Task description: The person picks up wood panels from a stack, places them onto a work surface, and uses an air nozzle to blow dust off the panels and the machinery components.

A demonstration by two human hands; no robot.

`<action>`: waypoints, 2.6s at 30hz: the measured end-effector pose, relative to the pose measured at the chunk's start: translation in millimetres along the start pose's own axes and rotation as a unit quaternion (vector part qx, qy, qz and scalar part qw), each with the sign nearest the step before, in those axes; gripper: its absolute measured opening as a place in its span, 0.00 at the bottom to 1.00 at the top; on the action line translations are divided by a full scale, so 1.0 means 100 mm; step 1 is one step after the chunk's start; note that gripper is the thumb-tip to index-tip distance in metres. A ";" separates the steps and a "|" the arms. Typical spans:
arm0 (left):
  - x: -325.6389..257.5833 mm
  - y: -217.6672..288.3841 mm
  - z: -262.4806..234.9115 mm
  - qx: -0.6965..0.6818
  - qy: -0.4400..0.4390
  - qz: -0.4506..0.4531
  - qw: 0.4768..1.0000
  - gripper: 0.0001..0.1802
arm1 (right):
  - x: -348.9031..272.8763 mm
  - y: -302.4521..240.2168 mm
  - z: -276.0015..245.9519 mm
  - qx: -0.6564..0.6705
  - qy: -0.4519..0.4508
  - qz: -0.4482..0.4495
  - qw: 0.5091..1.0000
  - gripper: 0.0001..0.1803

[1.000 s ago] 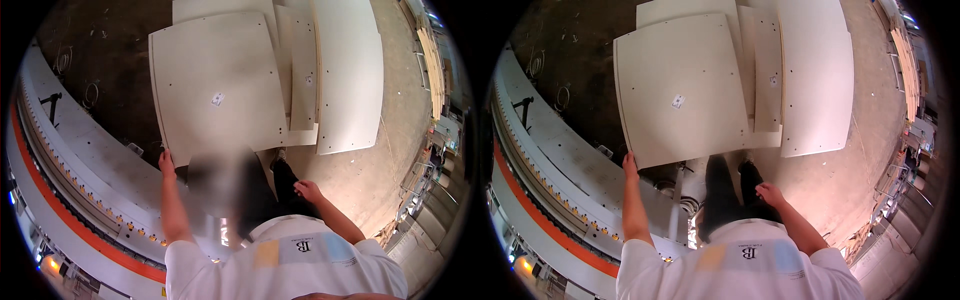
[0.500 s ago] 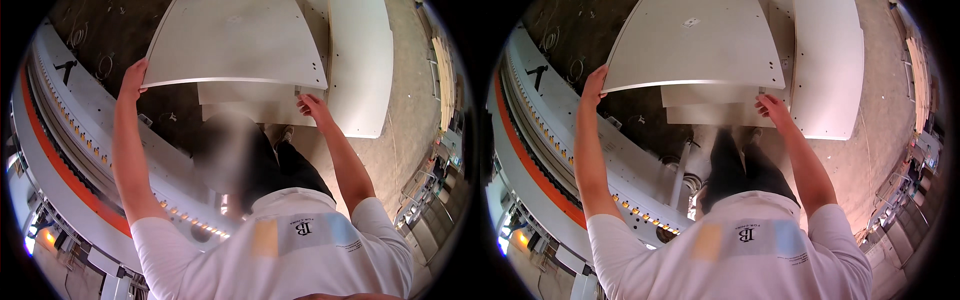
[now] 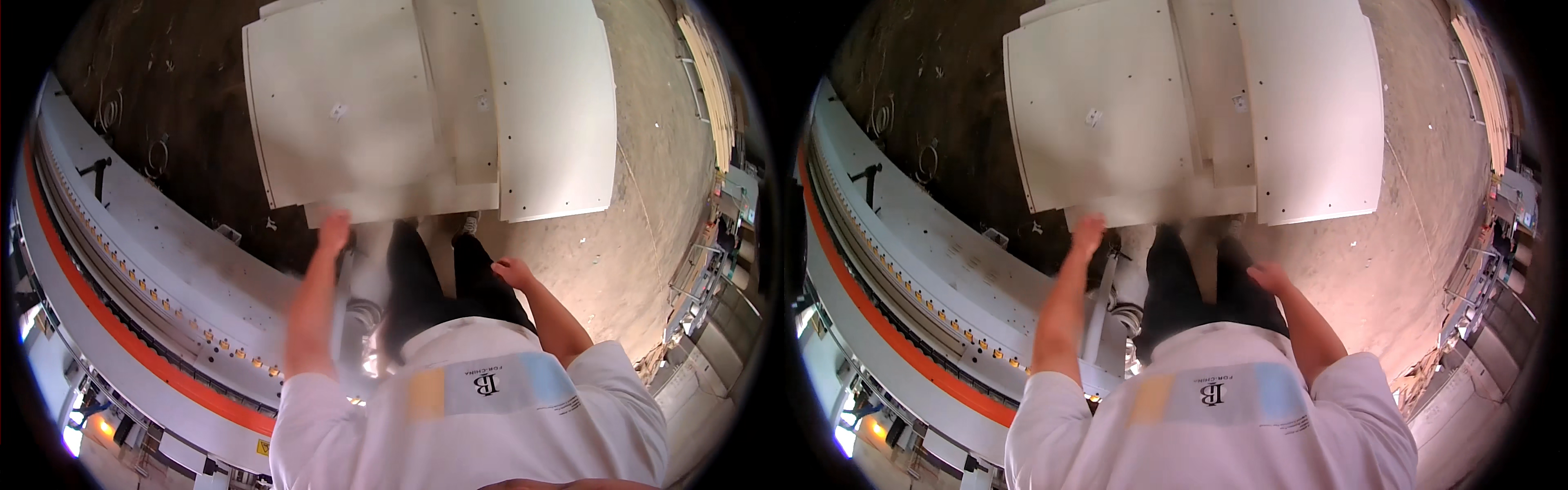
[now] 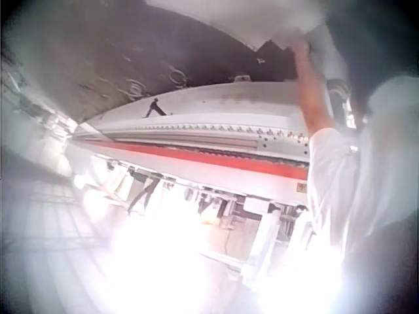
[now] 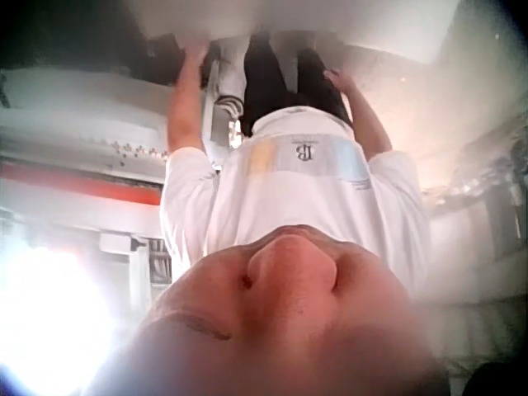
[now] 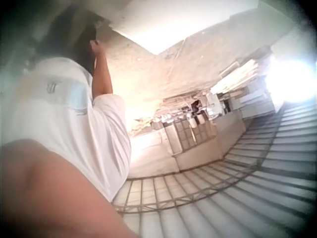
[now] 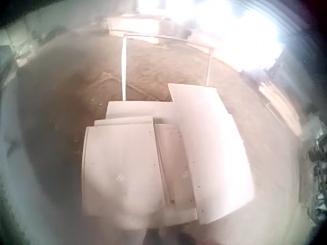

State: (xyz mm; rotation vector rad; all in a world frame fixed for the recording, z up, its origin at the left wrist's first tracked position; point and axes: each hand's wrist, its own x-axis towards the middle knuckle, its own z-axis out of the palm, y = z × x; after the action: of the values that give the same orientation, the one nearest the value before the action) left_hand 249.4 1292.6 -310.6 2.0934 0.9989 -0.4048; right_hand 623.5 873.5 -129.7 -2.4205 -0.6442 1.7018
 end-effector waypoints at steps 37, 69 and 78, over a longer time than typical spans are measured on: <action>1.26 4.14 1.72 -0.281 0.085 -0.200 0.935 0.37 | 0.70 3.09 -2.98 0.079 0.492 0.052 0.866 0.28; -1.73 3.00 1.43 -0.547 0.327 -0.379 0.671 0.12 | 0.45 2.41 -1.25 0.268 0.422 0.041 0.865 0.36; -2.07 2.47 1.33 -0.558 0.418 -0.365 0.617 0.25 | 1.04 1.54 -1.36 0.164 0.290 0.091 0.939 0.42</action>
State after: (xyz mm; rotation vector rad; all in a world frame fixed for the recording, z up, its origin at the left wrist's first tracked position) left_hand 310.6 985.8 -157.0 0.5267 1.9342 0.7925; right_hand 819.8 796.4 -221.7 -2.5840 -0.0524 0.9392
